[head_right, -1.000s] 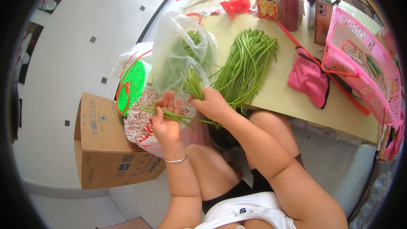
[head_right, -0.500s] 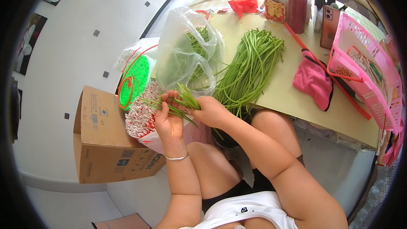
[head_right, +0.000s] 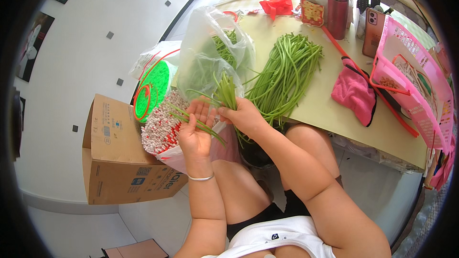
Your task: The person sorts through green beans by hand, removing stems and placing the cleaned vegetables into a plastic bag.
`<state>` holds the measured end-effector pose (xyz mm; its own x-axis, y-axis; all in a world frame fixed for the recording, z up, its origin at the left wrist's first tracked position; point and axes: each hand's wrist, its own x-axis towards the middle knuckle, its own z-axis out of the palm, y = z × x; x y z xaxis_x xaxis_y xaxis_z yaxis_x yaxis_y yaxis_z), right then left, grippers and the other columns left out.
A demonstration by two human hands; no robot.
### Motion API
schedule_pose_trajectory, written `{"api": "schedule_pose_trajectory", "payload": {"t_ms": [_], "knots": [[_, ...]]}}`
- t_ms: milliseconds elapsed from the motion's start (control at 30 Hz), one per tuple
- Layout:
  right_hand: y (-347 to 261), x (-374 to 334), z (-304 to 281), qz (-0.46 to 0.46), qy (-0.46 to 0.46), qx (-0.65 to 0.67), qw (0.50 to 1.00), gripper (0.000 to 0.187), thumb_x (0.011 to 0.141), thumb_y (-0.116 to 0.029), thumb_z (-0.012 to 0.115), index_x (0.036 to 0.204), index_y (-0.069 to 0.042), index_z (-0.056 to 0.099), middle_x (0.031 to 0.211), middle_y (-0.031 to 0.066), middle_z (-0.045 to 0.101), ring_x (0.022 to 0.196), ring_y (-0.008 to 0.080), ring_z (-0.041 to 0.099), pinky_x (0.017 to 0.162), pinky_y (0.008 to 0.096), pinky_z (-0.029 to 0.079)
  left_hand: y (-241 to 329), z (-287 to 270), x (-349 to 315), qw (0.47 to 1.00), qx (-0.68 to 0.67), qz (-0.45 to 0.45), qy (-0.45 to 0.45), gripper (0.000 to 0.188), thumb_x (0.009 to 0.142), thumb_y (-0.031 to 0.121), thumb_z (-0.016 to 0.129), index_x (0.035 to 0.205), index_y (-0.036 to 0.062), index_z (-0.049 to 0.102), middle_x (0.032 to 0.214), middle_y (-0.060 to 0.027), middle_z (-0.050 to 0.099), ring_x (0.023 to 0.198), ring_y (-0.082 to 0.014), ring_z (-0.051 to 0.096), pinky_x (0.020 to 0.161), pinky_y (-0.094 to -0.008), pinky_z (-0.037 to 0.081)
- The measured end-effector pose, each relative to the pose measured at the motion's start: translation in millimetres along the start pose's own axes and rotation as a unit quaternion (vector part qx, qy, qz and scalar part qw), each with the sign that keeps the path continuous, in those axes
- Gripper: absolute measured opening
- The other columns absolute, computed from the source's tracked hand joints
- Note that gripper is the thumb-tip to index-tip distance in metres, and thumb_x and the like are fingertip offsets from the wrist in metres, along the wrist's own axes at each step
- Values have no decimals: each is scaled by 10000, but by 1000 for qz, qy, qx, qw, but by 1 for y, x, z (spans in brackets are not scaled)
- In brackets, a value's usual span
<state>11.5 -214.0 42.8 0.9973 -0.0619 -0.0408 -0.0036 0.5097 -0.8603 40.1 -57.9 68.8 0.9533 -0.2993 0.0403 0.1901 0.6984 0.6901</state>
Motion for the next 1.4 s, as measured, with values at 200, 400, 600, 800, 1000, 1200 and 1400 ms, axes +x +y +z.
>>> {"api": "schedule_pose_trajectory", "payload": {"t_ms": [200, 400, 600, 800, 1000, 1200, 1400], "knots": [[-14, -12, 18, 4, -73, -113, 991, 255, 834, -49, 674, 1081, 2, 640, 920, 58, 685, 831, 127, 614, 782, 296, 499, -17, 5, -7, 999, 33, -14, -22, 370, 968, 84, 480, 1311, -53, 459, 1324, -187, 515, 1214, -284, 503, 1042, -420, 392], [1, -8, 13, -40, -54, -98, 993, 356, 815, -49, 692, 1162, -18, 625, 999, 81, 698, 936, 142, 623, 864, 289, 480, -21, 10, -5, 998, 66, -23, -2, 372, 968, 88, 479, 1299, -80, 449, 1292, -208, 533, 1199, -296, 510, 1056, -419, 374], [-8, -10, 14, -82, -110, -213, 967, 299, 821, -85, 689, 1094, 12, 618, 954, 129, 686, 890, 196, 629, 821, 328, 484, -18, 11, -5, 998, 65, -18, 6, 381, 986, 132, 450, 1285, -105, 449, 1298, -260, 520, 1213, -319, 509, 1057, -420, 377], [2, -8, 11, -89, -124, -203, 967, 258, 821, -94, 686, 1031, 31, 603, 912, 160, 670, 845, 228, 622, 791, 353, 485, -21, 23, -9, 987, 157, -21, -34, 376, 1005, 172, 436, 1266, -97, 470, 1252, -250, 557, 1168, -302, 546, 1030, -407, 408], [-14, -12, 10, -3, -150, -185, 971, 206, 829, -78, 669, 1002, 18, 612, 841, 90, 647, 778, 173, 596, 733, 305, 484, -23, 24, -12, 969, 243, 2, -51, 441, 1023, 277, 409, 1247, -96, 479, 1205, -219, 587, 1127, -269, 561, 1011, -368, 411], [-16, -12, 2, 47, -113, -16, 992, 105, 866, -113, 642, 922, -25, 624, 810, 18, 616, 705, 105, 547, 639, 254, 446, -30, 22, -8, 942, 321, 19, -96, 692, 983, 509, 414, 1365, -67, 375, 1310, -187, 519, 1155, -244, 530, 986, -332, 415], [-42, -14, -11, -36, -45, 163, 985, 158, 920, -194, 616, 900, -39, 636, 835, 37, 635, 748, 118, 573, 666, 257, 454, -47, 31, -11, 931, 343, 30, -117, 787, 959, 555, 432, 1448, -39, 267, 1317, -120, 500, 1111, -195, 519, 912, -296, 407]]}}
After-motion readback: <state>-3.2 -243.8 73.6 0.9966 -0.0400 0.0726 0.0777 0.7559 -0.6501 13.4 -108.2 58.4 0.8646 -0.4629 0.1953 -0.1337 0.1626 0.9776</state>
